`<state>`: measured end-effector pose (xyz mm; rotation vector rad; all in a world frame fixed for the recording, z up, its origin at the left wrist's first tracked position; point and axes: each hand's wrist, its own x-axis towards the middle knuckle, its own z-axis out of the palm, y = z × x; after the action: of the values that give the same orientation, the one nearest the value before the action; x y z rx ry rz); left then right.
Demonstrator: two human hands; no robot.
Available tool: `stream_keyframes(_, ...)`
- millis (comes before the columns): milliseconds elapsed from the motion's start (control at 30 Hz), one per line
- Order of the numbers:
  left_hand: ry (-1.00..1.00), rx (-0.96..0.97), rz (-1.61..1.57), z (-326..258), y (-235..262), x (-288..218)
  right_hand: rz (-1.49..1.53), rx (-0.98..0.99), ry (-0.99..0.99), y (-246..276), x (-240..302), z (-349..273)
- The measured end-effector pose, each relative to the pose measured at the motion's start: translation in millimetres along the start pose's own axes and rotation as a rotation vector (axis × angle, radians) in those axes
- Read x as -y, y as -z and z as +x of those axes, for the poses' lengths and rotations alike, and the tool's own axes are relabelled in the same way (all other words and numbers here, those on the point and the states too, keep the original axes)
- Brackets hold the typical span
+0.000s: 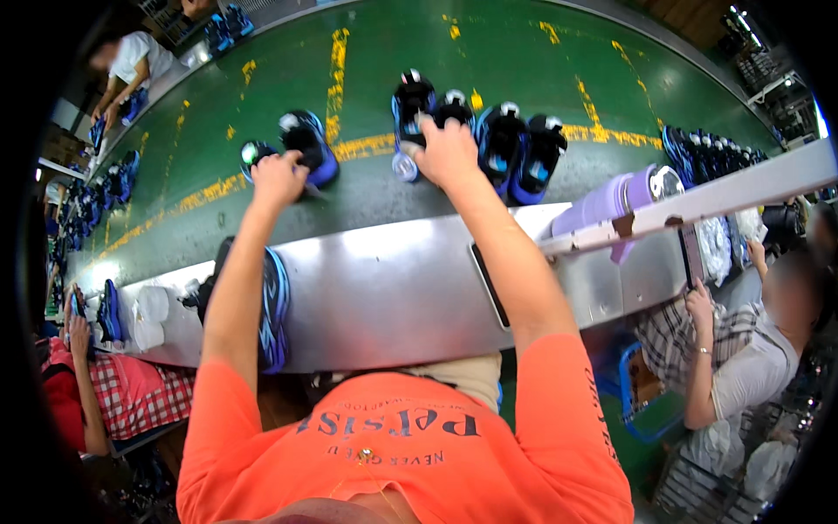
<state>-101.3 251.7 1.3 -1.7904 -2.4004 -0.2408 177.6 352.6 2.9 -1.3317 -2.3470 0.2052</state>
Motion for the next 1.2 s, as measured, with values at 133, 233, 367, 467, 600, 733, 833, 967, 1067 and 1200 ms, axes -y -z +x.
stream_keyframes(133,-0.259,-0.299,-0.681,-50.9,19.5,-41.1,0.052,0.102,-0.080,-30.9,-3.8,5.8)
stream_keyframes(233,0.131,0.125,-1.069,-109.4,23.7,-51.0,0.199,0.253,0.045,-7.7,23.9,-29.5)
stream_keyframes(367,0.404,0.233,-1.202,-176.3,19.6,-64.0,0.266,0.536,0.246,54.0,92.3,-126.0)
stream_keyframes(467,0.242,0.199,-1.001,-194.6,16.7,-69.0,0.442,0.466,0.293,54.6,128.7,-176.1)
stream_keyframes(600,0.175,0.463,-0.804,-164.7,42.1,-41.7,0.695,0.624,0.297,69.0,140.7,-182.1)
stream_keyframes(733,-0.012,-0.203,-0.612,-176.3,68.4,-36.9,0.971,0.461,0.394,94.7,115.9,-170.1)
stream_keyframes(833,0.038,0.004,-0.814,-219.4,100.6,-44.6,0.943,0.385,0.127,82.2,77.1,-156.9)
stream_keyframes(967,-0.043,0.240,-0.761,-237.1,67.8,-75.1,0.860,0.495,0.474,47.7,64.7,-168.2)
stream_keyframes(1067,-0.024,0.332,-0.852,-228.0,64.1,-73.0,0.929,0.724,0.488,54.5,44.3,-160.1)
stream_keyframes(1200,0.059,0.271,-0.893,-230.3,47.5,-80.5,0.787,0.636,0.436,57.0,55.7,-153.6)
